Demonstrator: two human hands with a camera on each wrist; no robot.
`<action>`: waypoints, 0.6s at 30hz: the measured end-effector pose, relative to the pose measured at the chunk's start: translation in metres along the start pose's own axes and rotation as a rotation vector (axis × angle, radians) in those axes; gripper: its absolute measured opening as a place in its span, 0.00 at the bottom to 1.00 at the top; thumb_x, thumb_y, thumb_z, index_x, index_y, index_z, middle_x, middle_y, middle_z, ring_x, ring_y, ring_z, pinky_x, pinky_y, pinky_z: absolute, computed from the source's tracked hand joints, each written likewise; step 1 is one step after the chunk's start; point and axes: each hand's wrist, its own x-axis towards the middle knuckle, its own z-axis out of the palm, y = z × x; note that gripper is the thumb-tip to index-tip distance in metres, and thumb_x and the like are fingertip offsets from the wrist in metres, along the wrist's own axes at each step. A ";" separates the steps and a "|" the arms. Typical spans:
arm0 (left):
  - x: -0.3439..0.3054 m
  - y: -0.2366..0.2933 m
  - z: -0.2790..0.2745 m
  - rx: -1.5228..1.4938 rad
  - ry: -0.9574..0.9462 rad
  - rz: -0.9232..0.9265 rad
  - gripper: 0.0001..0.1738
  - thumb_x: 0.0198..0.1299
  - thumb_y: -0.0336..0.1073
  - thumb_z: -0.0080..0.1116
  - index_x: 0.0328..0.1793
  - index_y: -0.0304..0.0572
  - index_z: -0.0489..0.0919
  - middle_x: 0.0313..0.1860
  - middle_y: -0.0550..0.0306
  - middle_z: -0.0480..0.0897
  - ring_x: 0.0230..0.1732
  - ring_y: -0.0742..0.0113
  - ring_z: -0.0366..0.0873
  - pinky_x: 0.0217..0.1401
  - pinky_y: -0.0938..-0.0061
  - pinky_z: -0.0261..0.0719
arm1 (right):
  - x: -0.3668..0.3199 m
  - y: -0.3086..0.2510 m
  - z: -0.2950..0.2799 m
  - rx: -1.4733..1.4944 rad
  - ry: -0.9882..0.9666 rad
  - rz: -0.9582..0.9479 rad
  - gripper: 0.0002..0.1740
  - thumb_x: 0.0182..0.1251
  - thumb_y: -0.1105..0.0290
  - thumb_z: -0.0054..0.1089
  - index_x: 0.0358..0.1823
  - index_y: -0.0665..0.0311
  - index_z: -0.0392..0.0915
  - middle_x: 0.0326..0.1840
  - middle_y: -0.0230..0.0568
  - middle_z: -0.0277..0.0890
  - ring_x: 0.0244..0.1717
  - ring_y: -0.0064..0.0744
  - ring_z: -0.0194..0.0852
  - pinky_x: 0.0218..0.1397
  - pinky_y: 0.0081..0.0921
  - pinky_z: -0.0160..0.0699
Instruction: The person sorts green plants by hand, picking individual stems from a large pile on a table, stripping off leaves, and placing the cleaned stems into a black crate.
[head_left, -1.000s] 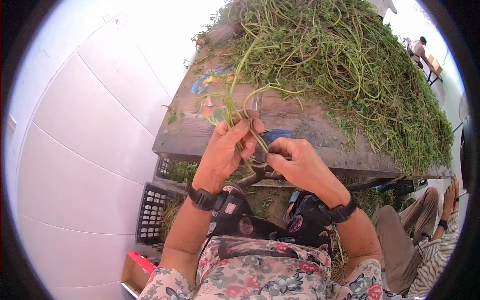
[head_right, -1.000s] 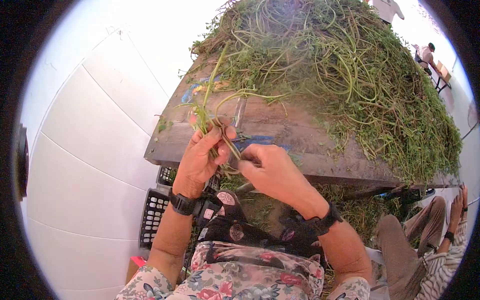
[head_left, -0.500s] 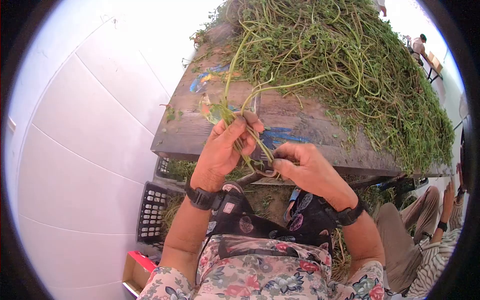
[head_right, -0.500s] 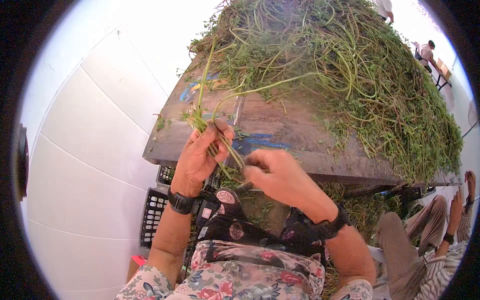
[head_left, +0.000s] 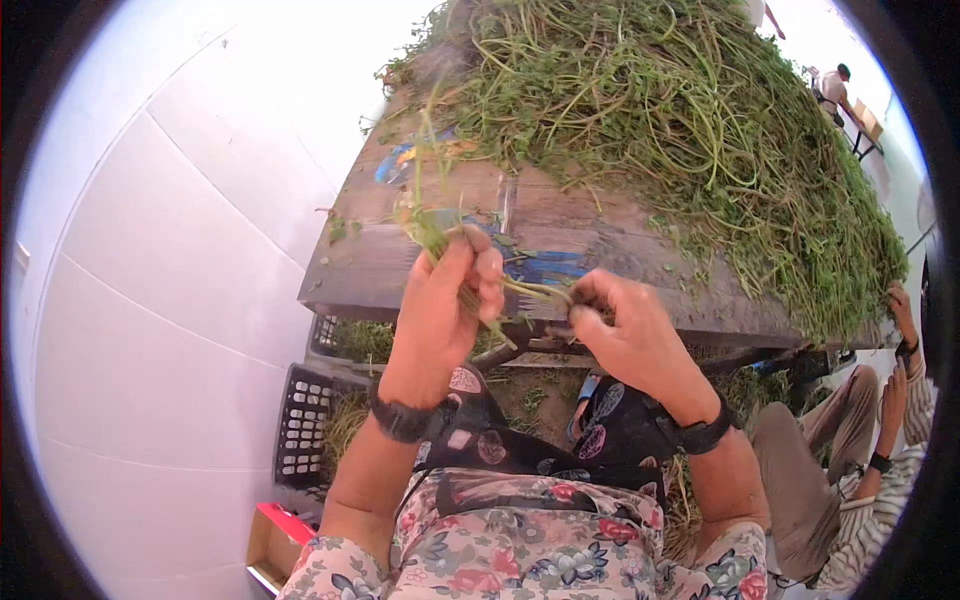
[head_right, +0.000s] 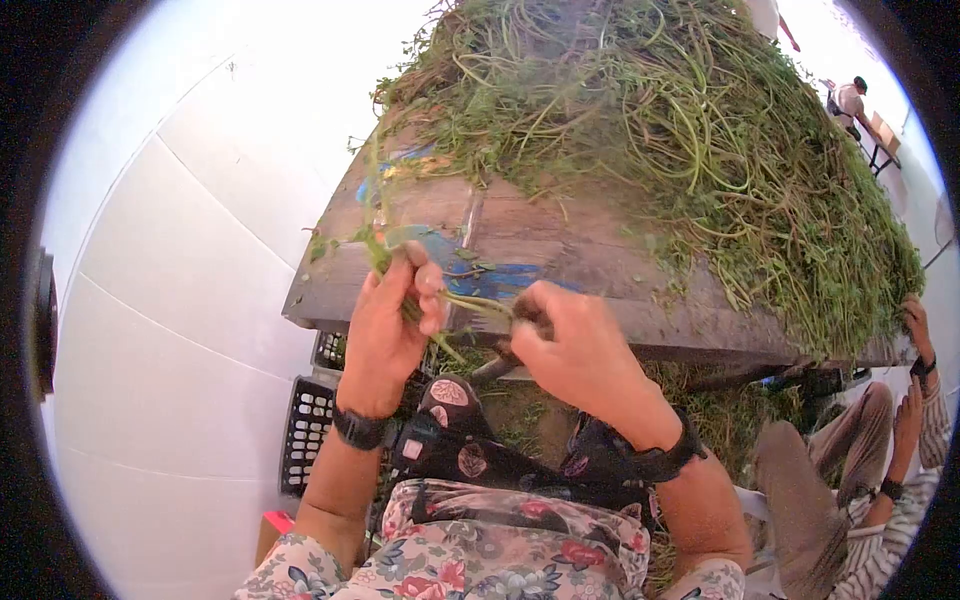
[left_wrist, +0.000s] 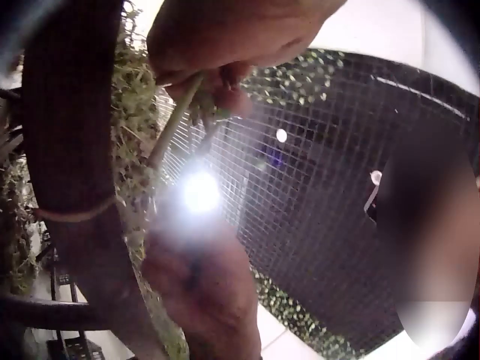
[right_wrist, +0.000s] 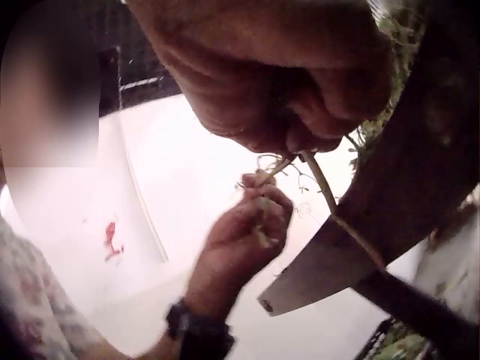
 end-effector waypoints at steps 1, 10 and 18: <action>-0.007 -0.001 0.006 0.050 -0.009 0.037 0.12 0.65 0.41 0.46 0.41 0.40 0.71 0.21 0.59 0.72 0.19 0.73 0.69 0.20 0.81 0.65 | 0.001 -0.002 -0.001 -0.055 0.068 -0.023 0.08 0.52 0.73 0.50 0.32 0.69 0.74 0.26 0.54 0.75 0.28 0.49 0.75 0.32 0.35 0.72; -0.037 0.005 0.024 0.233 -0.060 -0.028 0.14 0.66 0.44 0.45 0.37 0.41 0.71 0.18 0.63 0.67 0.21 0.75 0.64 0.19 0.82 0.61 | 0.001 0.001 -0.072 0.191 0.227 0.286 0.09 0.52 0.71 0.49 0.29 0.70 0.73 0.20 0.37 0.71 0.24 0.27 0.71 0.29 0.25 0.69; -0.013 -0.016 0.002 0.174 0.031 -0.031 0.13 0.66 0.42 0.45 0.36 0.41 0.72 0.17 0.63 0.68 0.21 0.70 0.69 0.27 0.75 0.71 | -0.057 0.011 -0.034 0.361 -0.229 0.391 0.08 0.54 0.72 0.51 0.32 0.70 0.73 0.23 0.30 0.70 0.28 0.17 0.64 0.32 0.18 0.66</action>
